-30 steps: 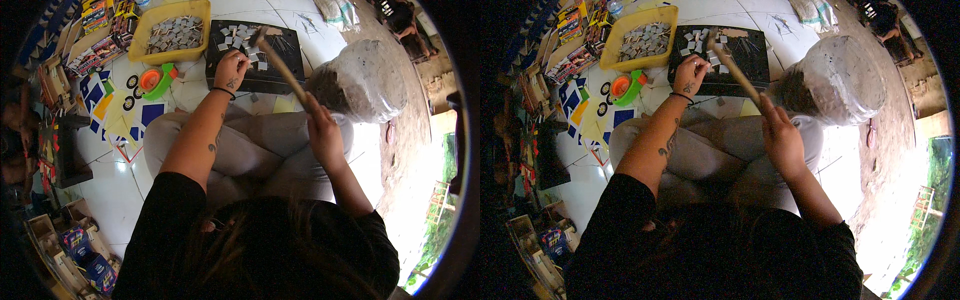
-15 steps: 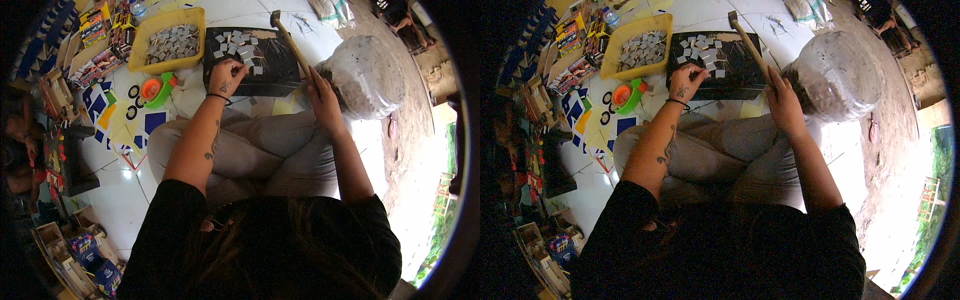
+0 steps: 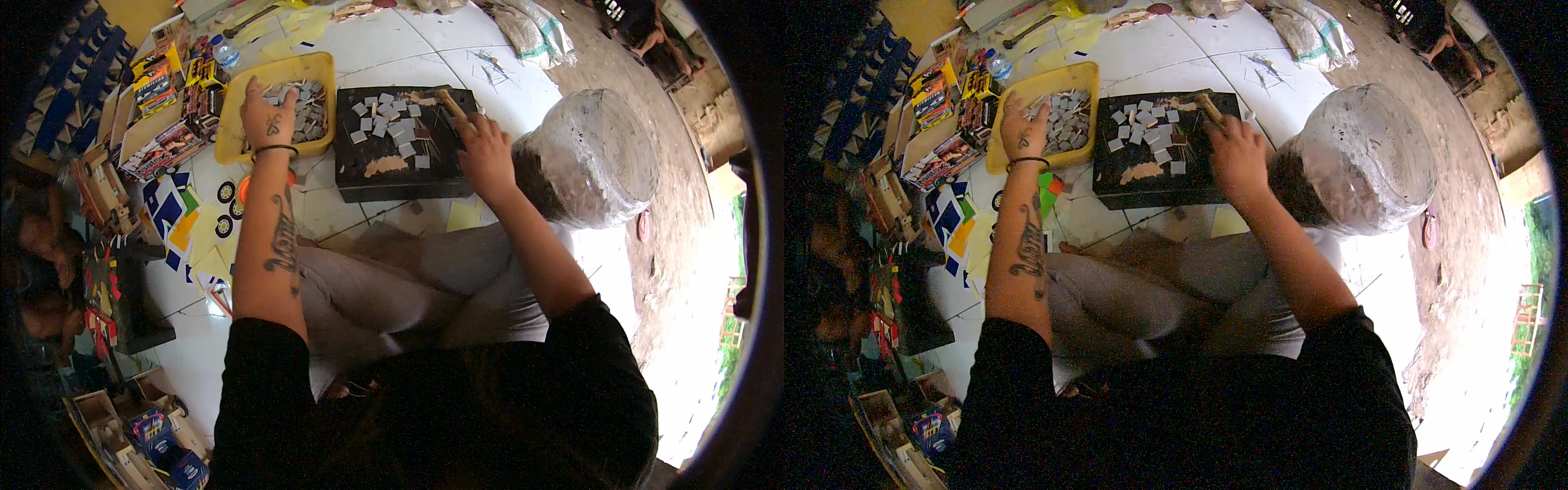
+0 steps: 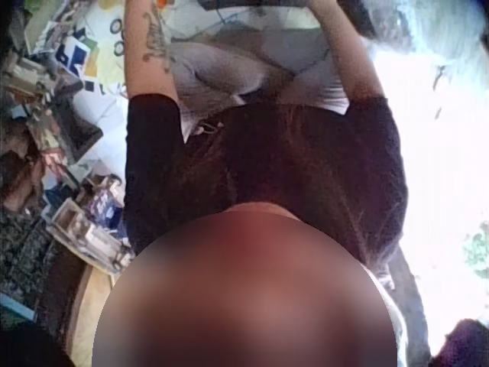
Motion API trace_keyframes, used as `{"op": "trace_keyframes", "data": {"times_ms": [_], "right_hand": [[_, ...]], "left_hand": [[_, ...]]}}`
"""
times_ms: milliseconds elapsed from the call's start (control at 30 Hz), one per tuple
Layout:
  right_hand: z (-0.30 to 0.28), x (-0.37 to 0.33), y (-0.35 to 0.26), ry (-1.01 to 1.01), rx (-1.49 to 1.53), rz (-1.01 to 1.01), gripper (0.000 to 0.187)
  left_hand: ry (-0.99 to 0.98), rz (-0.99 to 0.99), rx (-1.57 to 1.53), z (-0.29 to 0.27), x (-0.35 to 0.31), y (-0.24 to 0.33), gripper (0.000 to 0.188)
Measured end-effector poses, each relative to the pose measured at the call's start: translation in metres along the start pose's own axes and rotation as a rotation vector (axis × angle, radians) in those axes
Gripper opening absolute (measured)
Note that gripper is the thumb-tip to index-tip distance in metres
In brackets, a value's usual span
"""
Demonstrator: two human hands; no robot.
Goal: The person sits on the floor and repeatedly picks up small rectangular blocks, places them on a dark work surface, and strikes them with a hammer. The person then moves the struck blocks into a yellow bin. The process is repeated continuously.
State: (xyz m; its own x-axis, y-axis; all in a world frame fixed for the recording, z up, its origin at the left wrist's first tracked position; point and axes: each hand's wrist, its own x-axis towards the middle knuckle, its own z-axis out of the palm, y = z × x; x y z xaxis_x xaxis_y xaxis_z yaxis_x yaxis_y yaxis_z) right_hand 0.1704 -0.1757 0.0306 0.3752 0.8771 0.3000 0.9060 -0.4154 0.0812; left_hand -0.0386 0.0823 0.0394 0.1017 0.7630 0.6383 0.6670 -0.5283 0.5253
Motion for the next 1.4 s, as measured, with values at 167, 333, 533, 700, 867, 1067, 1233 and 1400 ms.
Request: {"op": "trace_keyframes", "data": {"times_ms": [167, 333, 533, 700, 867, 1067, 1233, 1400], "right_hand": [[0.020, 0.079, 0.003, -0.157, -0.293, -0.467, 0.016], [0.046, 0.110, 0.012, -0.257, -0.455, -0.829, 0.017], [0.037, 0.126, 0.009, -0.252, -0.174, -0.867, 0.014], [0.013, 0.094, 0.003, -0.004, 0.606, -0.172, 0.018], [-0.002, 0.038, -0.008, 0.179, 1.019, 0.194, 0.014], [0.017, 0.008, -0.014, 0.190, 0.857, 0.183, 0.008], [0.033, 0.010, -0.021, 0.131, 1.091, 0.247, 0.008], [0.029, 0.004, -0.027, 0.074, 1.175, 0.184, 0.011]], "left_hand": [[-0.394, 0.209, -0.128, 0.005, -0.050, 0.033, 0.034], [-0.643, 0.335, -0.068, 0.019, -0.114, 0.069, 0.035], [-0.479, 0.239, -0.122, 0.039, -0.131, 0.083, 0.023], [-0.508, 0.185, -0.251, 0.044, -0.143, 0.077, 0.022], [-0.440, 0.189, -0.257, 0.043, -0.142, 0.079, 0.024], [-0.548, 0.167, -0.378, 0.040, -0.146, 0.078, 0.023], [-0.609, 0.020, -0.513, 0.030, -0.143, 0.073, 0.025], [-0.608, 0.041, -0.435, 0.020, -0.144, 0.078, 0.013]]}}
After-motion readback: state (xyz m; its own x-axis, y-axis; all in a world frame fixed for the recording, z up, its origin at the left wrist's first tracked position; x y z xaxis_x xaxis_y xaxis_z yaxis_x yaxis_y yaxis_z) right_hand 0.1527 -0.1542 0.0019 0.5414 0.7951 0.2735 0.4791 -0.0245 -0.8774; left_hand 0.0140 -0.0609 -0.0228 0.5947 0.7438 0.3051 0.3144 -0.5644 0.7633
